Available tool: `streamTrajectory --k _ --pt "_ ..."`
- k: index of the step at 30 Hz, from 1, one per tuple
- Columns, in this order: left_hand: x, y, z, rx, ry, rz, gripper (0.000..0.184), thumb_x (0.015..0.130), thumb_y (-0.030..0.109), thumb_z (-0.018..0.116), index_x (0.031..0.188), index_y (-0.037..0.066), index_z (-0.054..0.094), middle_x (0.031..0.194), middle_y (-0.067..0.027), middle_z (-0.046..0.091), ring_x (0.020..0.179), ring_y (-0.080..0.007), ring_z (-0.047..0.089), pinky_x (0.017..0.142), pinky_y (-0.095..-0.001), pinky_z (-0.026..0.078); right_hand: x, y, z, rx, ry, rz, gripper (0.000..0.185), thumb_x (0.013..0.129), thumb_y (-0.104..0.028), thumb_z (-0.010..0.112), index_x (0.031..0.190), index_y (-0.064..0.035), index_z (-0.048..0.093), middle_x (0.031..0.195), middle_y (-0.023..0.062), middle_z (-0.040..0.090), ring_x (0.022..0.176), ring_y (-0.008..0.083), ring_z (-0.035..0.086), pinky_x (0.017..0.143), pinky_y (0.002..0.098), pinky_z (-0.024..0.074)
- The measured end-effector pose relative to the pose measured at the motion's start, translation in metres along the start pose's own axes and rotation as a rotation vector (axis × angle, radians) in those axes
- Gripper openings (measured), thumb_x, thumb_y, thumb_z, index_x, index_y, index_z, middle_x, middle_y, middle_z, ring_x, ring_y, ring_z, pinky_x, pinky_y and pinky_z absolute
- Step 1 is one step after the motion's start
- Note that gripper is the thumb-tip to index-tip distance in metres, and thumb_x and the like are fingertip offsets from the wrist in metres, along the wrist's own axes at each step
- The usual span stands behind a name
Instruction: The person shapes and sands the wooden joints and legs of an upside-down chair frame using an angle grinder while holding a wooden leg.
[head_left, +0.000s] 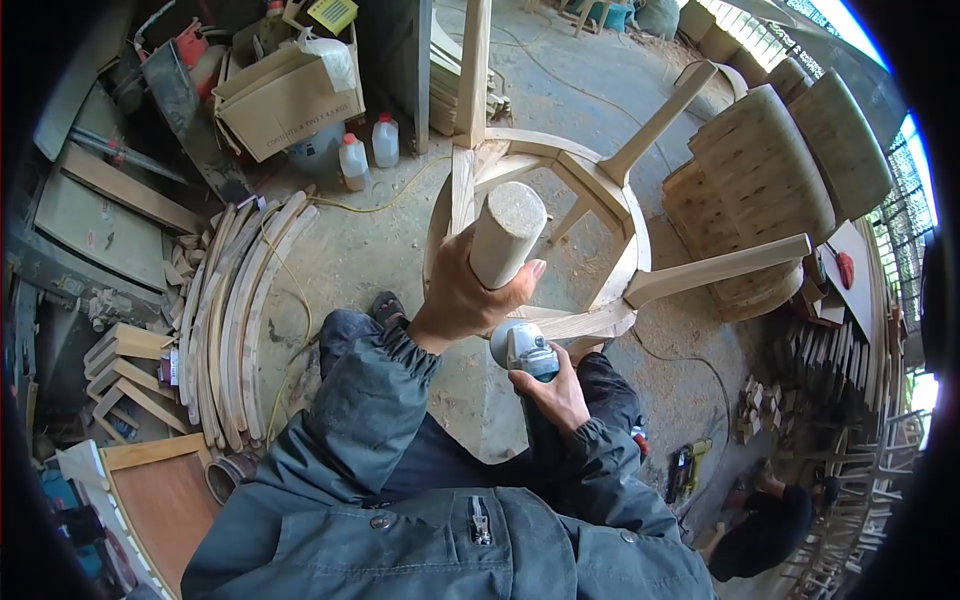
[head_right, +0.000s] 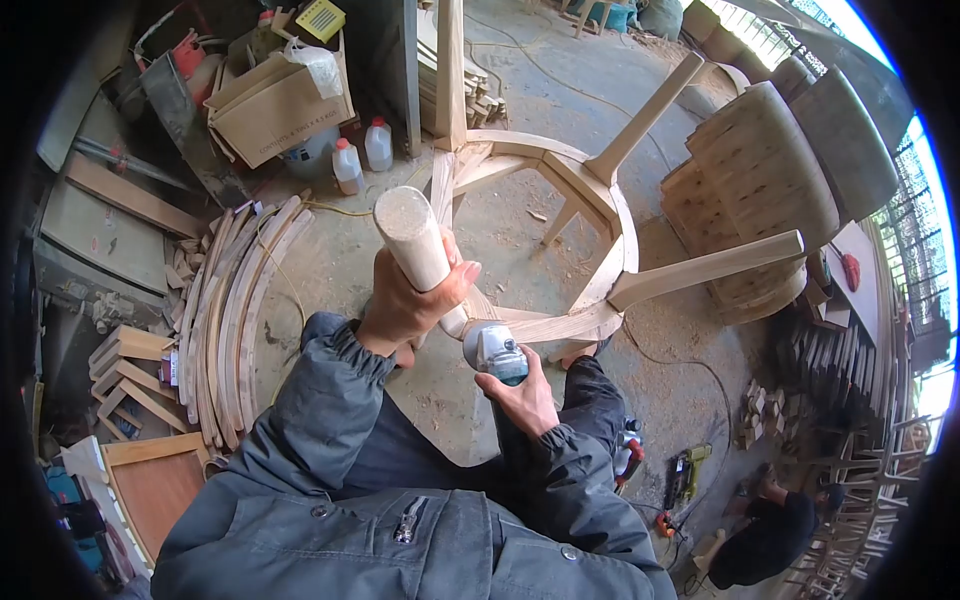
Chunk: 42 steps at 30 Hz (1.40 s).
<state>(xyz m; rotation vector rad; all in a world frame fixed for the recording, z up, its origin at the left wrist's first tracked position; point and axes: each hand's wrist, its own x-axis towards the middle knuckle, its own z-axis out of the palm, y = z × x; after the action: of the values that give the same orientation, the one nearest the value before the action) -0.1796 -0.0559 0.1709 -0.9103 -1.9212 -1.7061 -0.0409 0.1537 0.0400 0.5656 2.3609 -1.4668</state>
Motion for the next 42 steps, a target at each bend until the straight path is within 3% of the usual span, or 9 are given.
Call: streamTrajectory --k 2,9,11,20,22,27,34,36,42 --pt "-0.001 0.002 0.000 -0.139 0.029 -0.181 0.027 0.081 0.010 0.088 0.101 0.021 0.073 0.098 -0.0156 0.068 0.078 -0.0307 0.072 0.071 -0.0429 0.062 0.002 0.000 0.002 -0.004 -0.002 0.013 0.108 0.077 -0.053 0.088 0.156 0.0024 0.040 0.141 0.0299 0.062 0.132 0.0385 0.063 0.112 0.0423 0.0487" --pt "-0.005 -0.015 -0.001 0.091 -0.049 0.070 0.034 0.081 0.013 0.088 0.109 0.019 0.070 0.099 -0.0169 0.068 0.082 -0.0316 0.072 0.073 -0.0431 0.062 0.004 -0.012 0.002 -0.071 -0.025 0.018 0.110 0.077 -0.055 0.088 0.157 0.0008 0.038 0.141 0.0307 0.062 0.133 0.0405 0.062 0.112 0.0437 0.0488" --pt "-0.005 -0.021 -0.002 0.373 -0.027 0.424 0.033 0.083 0.014 0.087 0.109 0.012 0.068 0.098 -0.0169 0.068 0.081 -0.0313 0.073 0.072 -0.0423 0.063 0.004 -0.012 0.003 -0.064 -0.040 0.043 0.110 0.077 -0.056 0.088 0.157 0.0004 0.038 0.142 0.0309 0.062 0.133 0.0411 0.062 0.113 0.0440 0.0487" --pt "-0.005 -0.014 0.000 0.278 -0.074 0.179 0.037 0.084 0.015 0.086 0.111 0.004 0.065 0.099 -0.0172 0.068 0.081 -0.0299 0.074 0.073 -0.0420 0.063 0.004 -0.014 0.007 -0.080 -0.019 0.040 0.109 0.077 -0.056 0.087 0.157 0.0002 0.038 0.140 0.0314 0.062 0.132 0.0415 0.063 0.112 0.0446 0.0491" --pt "-0.004 -0.018 -0.001 0.268 -0.066 0.248 0.039 0.084 0.016 0.086 0.112 0.002 0.064 0.099 -0.0170 0.069 0.080 -0.0297 0.074 0.073 -0.0418 0.063 0.006 -0.010 0.009 -0.100 0.004 -0.019 0.103 0.081 -0.045 0.091 0.153 0.0064 0.038 0.128 0.0211 0.066 0.111 0.0261 0.070 0.099 0.0357 0.0570" --pt "-0.006 -0.013 -0.002 0.124 -0.088 0.000 0.036 0.083 0.015 0.086 0.112 0.005 0.066 0.100 -0.0165 0.069 0.080 -0.0289 0.073 0.074 -0.0413 0.063 0.002 -0.004 0.002 -0.008 0.077 0.000 0.106 0.079 -0.053 0.089 0.155 0.0028 0.040 0.136 0.0290 0.065 0.127 0.0366 0.066 0.108 0.0411 0.0514" --pt "-0.001 -0.017 -0.003 0.375 -0.072 0.453 0.041 0.083 0.016 0.086 0.112 -0.002 0.063 0.095 -0.0170 0.069 0.081 -0.0274 0.074 0.073 -0.0409 0.063 0.004 -0.014 0.004 -0.043 0.017 0.005 0.109 0.077 -0.055 0.088 0.157 0.0021 0.038 0.140 0.0306 0.062 0.131 0.0396 0.063 0.112 0.0422 0.0488" --pt "-0.006 -0.012 -0.001 0.184 -0.088 0.018 0.040 0.084 0.016 0.085 0.114 0.000 0.063 0.094 -0.0172 0.071 0.084 -0.0270 0.075 0.074 -0.0412 0.063 0.003 -0.019 0.005 -0.081 0.018 0.006 0.108 0.078 -0.054 0.087 0.156 0.0014 0.039 0.141 0.0312 0.062 0.132 0.0405 0.063 0.112 0.0424 0.0486" --pt "-0.003 -0.004 -0.001 -0.117 -0.038 -0.172 0.042 0.085 0.018 0.084 0.117 0.000 0.064 0.097 -0.0165 0.073 0.086 -0.0266 0.075 0.078 -0.0410 0.063 0.027 -0.015 0.003 -0.044 0.065 0.014 0.104 0.078 -0.054 0.088 0.153 0.0026 0.043 0.136 0.0312 0.065 0.129 0.0397 0.065 0.110 0.0424 0.0501"
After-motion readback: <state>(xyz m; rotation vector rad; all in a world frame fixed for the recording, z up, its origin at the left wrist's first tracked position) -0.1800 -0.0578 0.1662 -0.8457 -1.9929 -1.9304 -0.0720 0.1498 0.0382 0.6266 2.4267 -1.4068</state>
